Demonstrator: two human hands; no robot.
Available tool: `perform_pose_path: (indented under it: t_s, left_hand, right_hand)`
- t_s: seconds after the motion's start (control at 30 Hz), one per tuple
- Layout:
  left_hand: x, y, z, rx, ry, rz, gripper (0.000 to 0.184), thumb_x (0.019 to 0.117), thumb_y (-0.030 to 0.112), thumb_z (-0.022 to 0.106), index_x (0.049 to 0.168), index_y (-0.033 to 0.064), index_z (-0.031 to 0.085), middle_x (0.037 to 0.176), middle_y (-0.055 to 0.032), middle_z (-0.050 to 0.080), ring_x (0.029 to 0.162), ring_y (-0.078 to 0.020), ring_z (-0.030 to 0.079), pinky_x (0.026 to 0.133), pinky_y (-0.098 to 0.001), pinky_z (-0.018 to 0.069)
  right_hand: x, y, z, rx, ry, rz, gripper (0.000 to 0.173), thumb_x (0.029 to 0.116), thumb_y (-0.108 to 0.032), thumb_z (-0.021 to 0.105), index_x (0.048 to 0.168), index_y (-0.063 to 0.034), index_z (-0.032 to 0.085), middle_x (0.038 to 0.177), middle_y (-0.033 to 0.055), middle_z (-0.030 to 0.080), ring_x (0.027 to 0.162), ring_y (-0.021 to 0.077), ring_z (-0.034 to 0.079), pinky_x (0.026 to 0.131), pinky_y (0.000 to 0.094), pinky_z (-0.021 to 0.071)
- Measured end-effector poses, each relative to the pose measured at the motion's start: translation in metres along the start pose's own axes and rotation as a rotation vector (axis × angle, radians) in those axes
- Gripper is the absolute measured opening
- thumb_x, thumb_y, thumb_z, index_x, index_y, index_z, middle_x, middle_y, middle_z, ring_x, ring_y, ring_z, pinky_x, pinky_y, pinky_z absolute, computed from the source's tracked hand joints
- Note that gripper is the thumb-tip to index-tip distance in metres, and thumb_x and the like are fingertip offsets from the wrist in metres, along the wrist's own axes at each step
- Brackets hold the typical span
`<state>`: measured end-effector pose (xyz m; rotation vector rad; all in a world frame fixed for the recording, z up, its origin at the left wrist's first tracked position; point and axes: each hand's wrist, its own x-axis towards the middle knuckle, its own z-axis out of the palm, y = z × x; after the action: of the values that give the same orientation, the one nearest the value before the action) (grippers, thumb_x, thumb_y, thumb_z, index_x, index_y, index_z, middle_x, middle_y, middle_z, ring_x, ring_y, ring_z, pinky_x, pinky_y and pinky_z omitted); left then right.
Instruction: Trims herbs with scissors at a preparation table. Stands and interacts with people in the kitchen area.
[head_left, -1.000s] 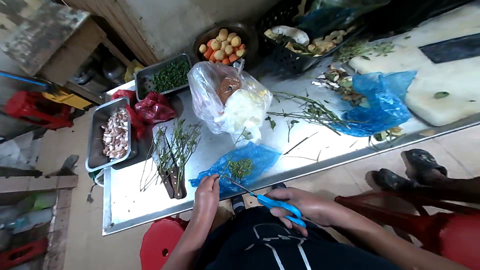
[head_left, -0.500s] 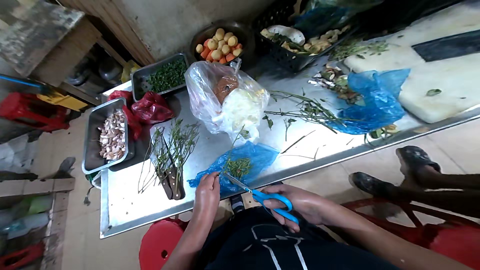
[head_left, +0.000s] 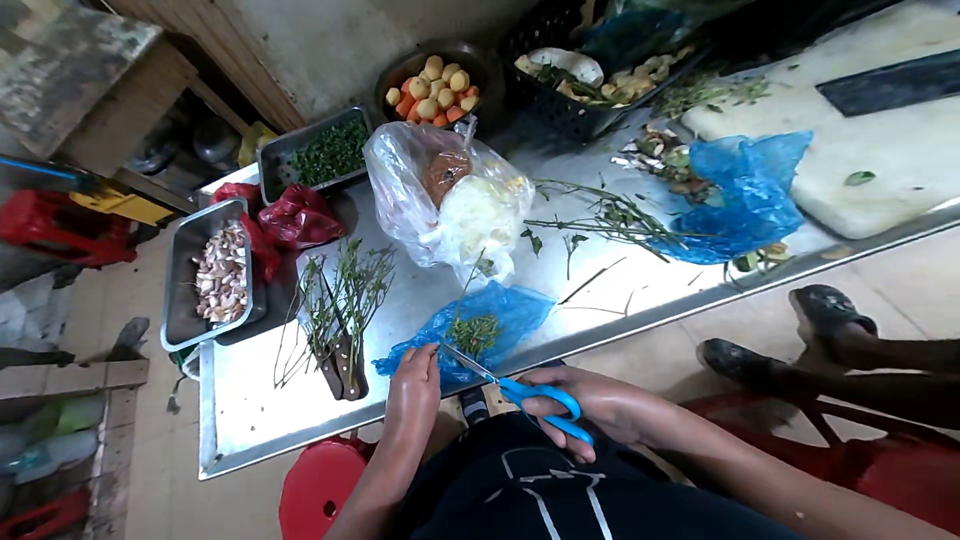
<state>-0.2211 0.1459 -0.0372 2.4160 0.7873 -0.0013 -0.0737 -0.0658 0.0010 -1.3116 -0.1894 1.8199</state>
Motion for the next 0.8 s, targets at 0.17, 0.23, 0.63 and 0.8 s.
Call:
perform_pose_path:
  t_s: [0.17,0.23,0.63,0.8]
  left_hand:
    - [0.0,0.001,0.001,0.026,-0.011,0.004,0.028,0.1046,0.013,0.052,0.122,0.0045,0.072,0.109,-0.0149,0.072,0.097,-0.0255,0.071,0.089,-0.0396,0.0571]
    - [0.0,-0.001,0.002,0.03,-0.002,0.022,0.028,0.1041,0.013,0.052,0.121,0.0038,0.072,0.109,-0.0159,0.072,0.098,-0.0273,0.071,0.09,-0.0414,0.0577]
    - [0.005,0.005,0.003,0.073,-0.044,0.006,0.027,0.1045,0.013,0.052,0.12,0.0028,0.073,0.11,-0.0159,0.072,0.099,-0.0263,0.071,0.091,-0.0394,0.0569]
    - [0.006,0.004,0.001,0.062,-0.059,-0.002,0.028,0.1046,0.012,0.051,0.122,0.0039,0.072,0.11,-0.0153,0.072,0.099,-0.0254,0.071,0.09,-0.0388,0.0566]
  right_hand:
    - [0.004,-0.004,0.005,0.001,0.027,-0.01,0.032,0.1003,-0.032,0.064,0.123,-0.0098,0.058,0.064,-0.0014,0.059,0.048,0.0099,0.059,0.047,0.0236,0.053]
    - [0.004,-0.003,0.006,-0.001,0.039,-0.023,0.03,0.1011,-0.029,0.063,0.122,-0.0091,0.058,0.064,-0.0017,0.06,0.047,0.0092,0.059,0.046,0.0229,0.0528]
    - [0.007,-0.009,0.006,-0.018,0.051,0.005,0.03,0.104,-0.026,0.06,0.128,-0.0084,0.057,0.066,-0.0014,0.057,0.048,0.009,0.057,0.048,0.0225,0.0515]
    - [0.011,-0.01,0.007,-0.046,0.059,-0.001,0.026,0.1033,-0.025,0.062,0.122,-0.0081,0.057,0.065,-0.002,0.056,0.048,0.0083,0.057,0.048,0.0221,0.0514]
